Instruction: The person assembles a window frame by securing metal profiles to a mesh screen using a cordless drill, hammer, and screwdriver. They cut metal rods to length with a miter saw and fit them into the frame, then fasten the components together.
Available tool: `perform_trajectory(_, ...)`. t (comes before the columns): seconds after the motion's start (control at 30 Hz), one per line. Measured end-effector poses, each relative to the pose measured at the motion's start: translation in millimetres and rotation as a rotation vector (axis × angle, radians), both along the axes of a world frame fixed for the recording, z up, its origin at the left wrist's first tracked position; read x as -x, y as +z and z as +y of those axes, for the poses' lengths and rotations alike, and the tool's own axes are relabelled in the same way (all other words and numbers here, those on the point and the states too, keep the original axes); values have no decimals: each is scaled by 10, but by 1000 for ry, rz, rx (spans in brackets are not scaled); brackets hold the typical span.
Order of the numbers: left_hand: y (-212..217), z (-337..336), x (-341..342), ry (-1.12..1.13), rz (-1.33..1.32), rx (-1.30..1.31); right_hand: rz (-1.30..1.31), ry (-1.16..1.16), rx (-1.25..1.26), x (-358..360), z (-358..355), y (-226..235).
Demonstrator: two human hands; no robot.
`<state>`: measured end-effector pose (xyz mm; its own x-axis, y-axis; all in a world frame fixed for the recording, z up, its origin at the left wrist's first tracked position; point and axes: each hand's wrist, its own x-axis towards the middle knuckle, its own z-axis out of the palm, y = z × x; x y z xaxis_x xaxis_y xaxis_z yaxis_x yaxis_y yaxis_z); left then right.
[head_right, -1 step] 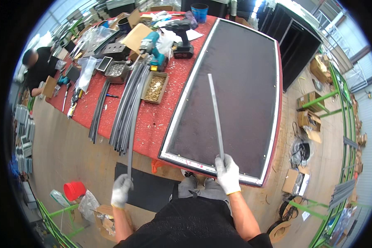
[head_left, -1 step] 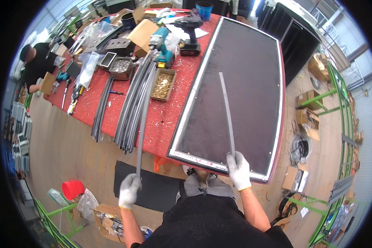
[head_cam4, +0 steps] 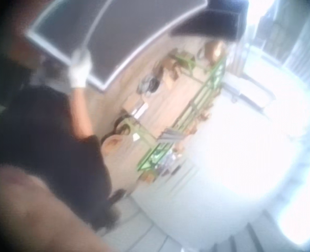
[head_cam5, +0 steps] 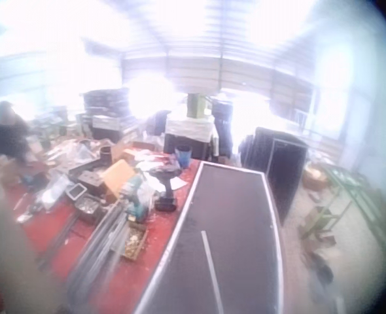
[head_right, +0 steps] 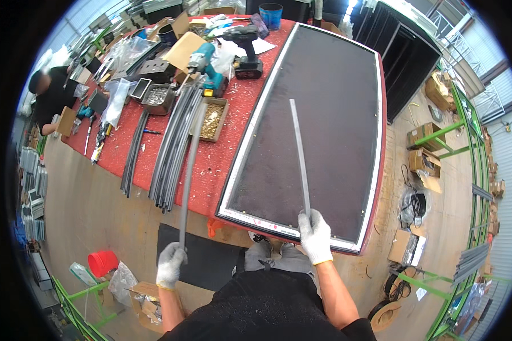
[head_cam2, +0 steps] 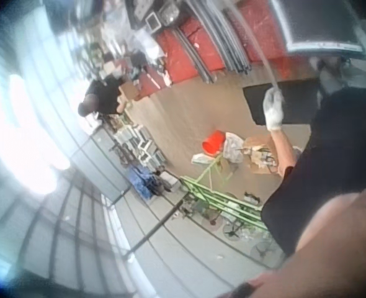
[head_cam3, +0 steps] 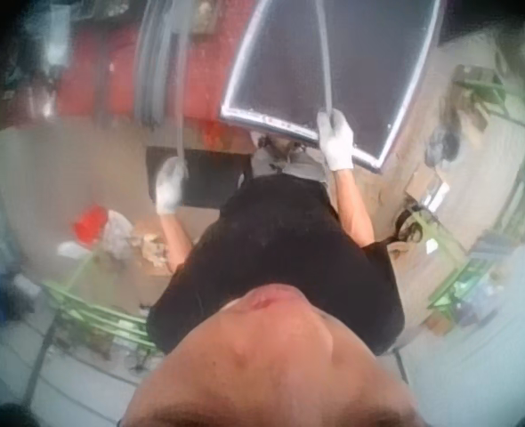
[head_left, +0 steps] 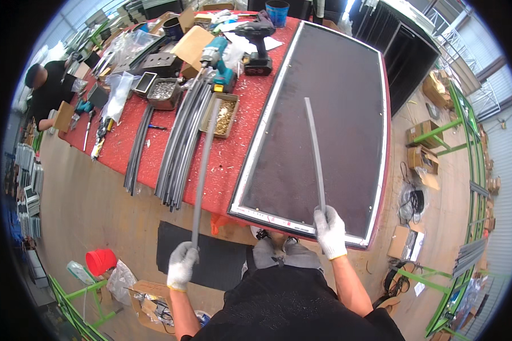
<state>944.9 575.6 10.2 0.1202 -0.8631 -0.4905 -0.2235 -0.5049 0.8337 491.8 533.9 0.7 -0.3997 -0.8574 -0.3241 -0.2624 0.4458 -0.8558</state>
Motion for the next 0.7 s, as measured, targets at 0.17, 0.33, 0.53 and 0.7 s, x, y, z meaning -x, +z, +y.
perform_trajectory(0.17, -178, -341, 1017, -187, 139, 3, 12, -29, -31, 423, 53, -44)
perform_trajectory(0.33, -256, -1361, 2226, -285, 175, 21, 90, 4, 52, 726, 196, -18)
perform_trajectory(0.53, 82, -1528, 2927, -431, -636, 964, 433, 354, 76, 1166, 347, 53)
perform_trajectory(0.7, 56, -1420, 3275, -909, -585, 1126, 486, 668, 140, 1482, 290, 120)
